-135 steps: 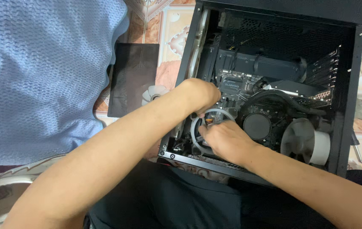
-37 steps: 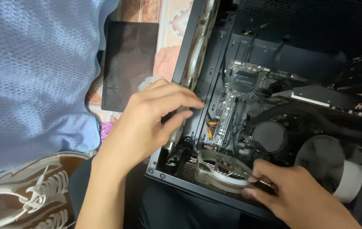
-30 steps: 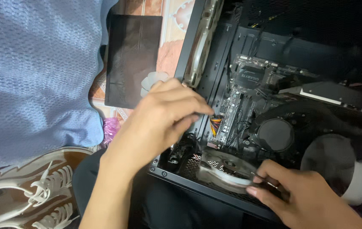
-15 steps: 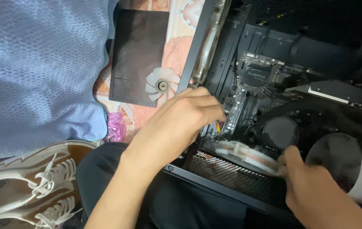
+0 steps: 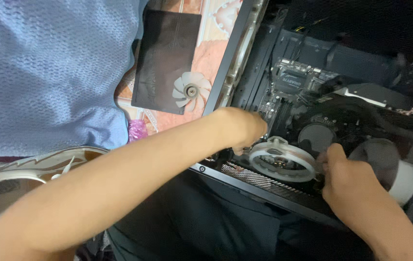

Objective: The person disassembles and cleans a computer cooling fan and works inside an open computer case by hand and with a screwdriver.

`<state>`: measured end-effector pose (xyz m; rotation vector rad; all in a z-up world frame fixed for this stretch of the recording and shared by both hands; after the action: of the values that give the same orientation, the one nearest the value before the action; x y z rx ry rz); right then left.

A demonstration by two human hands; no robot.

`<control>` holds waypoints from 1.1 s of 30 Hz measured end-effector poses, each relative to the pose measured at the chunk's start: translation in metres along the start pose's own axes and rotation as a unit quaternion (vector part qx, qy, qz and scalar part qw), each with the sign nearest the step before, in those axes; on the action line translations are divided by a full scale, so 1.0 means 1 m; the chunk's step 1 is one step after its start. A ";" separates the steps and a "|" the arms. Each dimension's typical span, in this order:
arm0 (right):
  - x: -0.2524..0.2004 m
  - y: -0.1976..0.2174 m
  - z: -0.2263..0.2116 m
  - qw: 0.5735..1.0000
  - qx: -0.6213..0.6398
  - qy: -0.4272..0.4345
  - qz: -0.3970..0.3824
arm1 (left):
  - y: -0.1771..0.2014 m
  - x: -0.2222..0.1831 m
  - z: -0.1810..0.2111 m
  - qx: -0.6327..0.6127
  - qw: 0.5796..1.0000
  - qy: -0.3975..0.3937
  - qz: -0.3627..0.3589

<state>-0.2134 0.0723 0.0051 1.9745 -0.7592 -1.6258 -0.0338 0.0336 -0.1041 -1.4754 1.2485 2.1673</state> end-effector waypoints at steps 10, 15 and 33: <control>-0.031 0.022 -0.031 0.991 0.107 -0.031 -0.072 | -0.005 -0.016 0.000 0.021 0.997 -0.024 -0.070; -0.019 0.015 -0.032 0.998 0.020 0.060 -0.010 | 0.009 -0.041 0.005 0.022 0.997 -0.008 -0.075; -0.033 0.037 -0.084 0.991 0.010 0.127 -0.036 | 0.004 -0.027 -0.014 -0.026 0.994 -0.023 -0.103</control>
<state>-0.1401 0.0681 0.0689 2.1939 -0.6141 -1.3726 -0.0150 0.0275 -0.0812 -1.4943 0.9843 2.0986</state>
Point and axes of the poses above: each hand's wrist, its own x-axis towards the middle knuckle, its own y-axis out of the back of the hand, z = x × y, the point moved 6 cm from there along x, towards the middle knuckle, and after that the axes turned 7 degrees about x, right-handed, at the moved point
